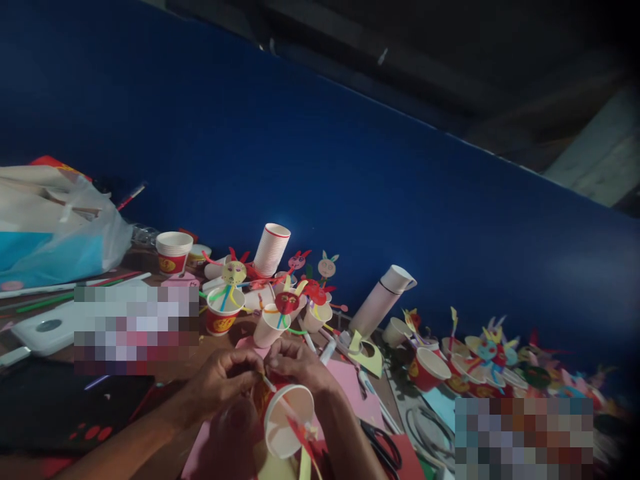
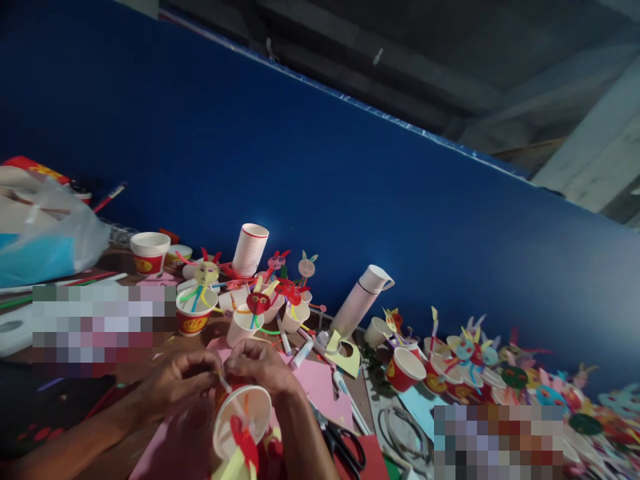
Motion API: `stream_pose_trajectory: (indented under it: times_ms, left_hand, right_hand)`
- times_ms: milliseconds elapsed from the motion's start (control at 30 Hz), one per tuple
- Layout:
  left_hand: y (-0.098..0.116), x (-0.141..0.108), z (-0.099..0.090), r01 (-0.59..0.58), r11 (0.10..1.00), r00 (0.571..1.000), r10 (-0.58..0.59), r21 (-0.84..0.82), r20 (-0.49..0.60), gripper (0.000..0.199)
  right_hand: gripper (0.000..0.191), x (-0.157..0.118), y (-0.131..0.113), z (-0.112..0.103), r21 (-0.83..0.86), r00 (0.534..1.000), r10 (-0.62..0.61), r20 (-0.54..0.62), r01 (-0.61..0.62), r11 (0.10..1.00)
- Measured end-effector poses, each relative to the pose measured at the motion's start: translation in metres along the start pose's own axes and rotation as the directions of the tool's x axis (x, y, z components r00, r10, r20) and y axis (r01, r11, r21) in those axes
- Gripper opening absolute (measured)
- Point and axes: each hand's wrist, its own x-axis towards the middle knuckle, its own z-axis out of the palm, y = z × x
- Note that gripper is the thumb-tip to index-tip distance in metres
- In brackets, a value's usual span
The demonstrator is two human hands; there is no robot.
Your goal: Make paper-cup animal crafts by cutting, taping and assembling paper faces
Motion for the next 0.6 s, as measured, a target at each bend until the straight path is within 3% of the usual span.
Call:
stream_pose_trajectory:
  times_ms: [367, 600]
  left_hand:
    - [-0.024, 0.002, -0.002, 0.004, 0.998, 1.0, -0.005, -0.056, -0.016, 0.024]
    - [-0.025, 0.005, -0.002, 0.027, 0.997, 1.0, -0.027, -0.071, -0.004, 0.021]
  right_hand:
    - [0.035, 0.002, 0.001, -0.002, -0.023, 0.999, 0.031, 0.02, -0.031, 0.999]
    - [0.033, 0.0, -0.002, 0.0, -0.053, 0.999, 0.031, 0.033, -0.029, 0.998]
